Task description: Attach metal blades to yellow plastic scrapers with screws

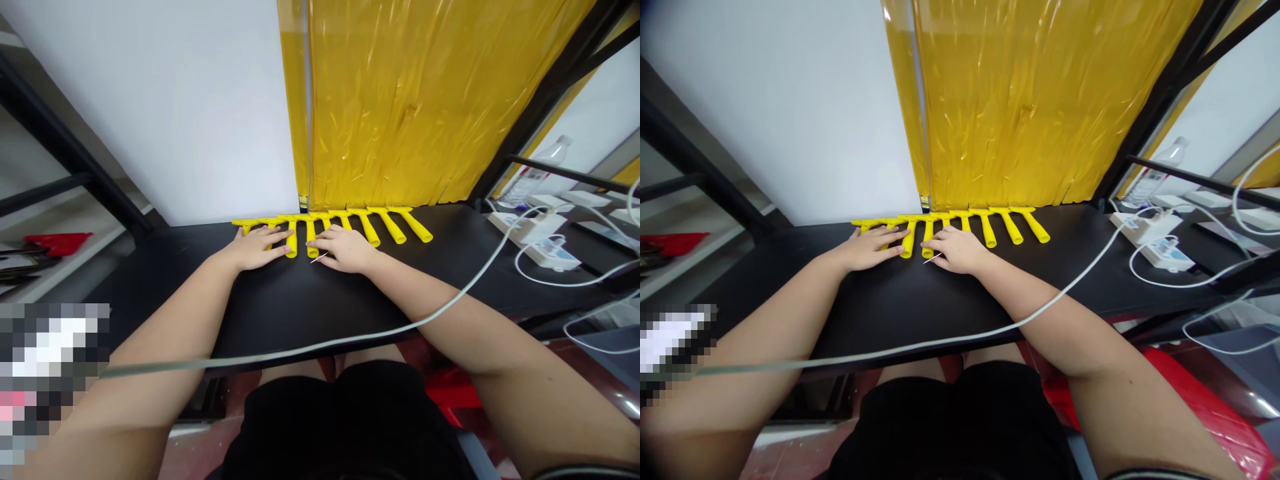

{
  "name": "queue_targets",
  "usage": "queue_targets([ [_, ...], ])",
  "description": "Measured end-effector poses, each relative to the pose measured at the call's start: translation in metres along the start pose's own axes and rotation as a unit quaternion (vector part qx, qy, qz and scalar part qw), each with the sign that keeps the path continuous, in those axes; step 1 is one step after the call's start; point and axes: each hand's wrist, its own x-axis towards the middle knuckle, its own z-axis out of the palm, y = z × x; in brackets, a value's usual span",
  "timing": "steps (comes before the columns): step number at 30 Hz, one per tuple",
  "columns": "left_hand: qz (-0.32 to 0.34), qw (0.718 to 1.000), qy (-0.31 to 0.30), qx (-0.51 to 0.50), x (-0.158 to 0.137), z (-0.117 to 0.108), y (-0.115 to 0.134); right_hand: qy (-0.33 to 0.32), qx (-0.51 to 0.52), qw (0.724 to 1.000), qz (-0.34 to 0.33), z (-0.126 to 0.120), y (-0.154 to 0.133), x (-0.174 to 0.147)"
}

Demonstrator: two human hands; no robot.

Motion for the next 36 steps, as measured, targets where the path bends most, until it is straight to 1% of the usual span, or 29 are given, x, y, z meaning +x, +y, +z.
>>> queue_targets([
  [6, -0.004, 1.000, -0.003, 0.000, 0.001, -0.001, 0.004, -0.001, 0.002, 1.000, 0.003, 0.003, 0.002, 0.002],
  [25, -0.022, 0.999, -0.026, 0.018, -0.008, -0.007, -0.007, -0.005, 0.006, 1.000, -0.005, 0.001, -0.005, 0.003],
  [27, -0.025, 0.999, -0.030, 0.017, -0.008, -0.007, -0.007, 0.004, -0.001, 1.000, 0.014, -0.002, -0.006, 0.002],
  [31, -0.024, 0.999, -0.032, 0.021, -0.007, -0.007, -0.007, 0.039, -0.030, 0.993, 0.108, -0.009, -0.006, -0.002],
  [33, -0.021, 0.999, -0.030, 0.020, -0.007, -0.006, -0.009, 0.023, -0.043, 0.989, 0.142, -0.011, -0.004, -0.003],
  [36, -0.020, 0.999, -0.027, 0.015, -0.006, -0.006, -0.010, -0.018, -0.050, 0.985, 0.161, -0.011, -0.001, -0.003],
])
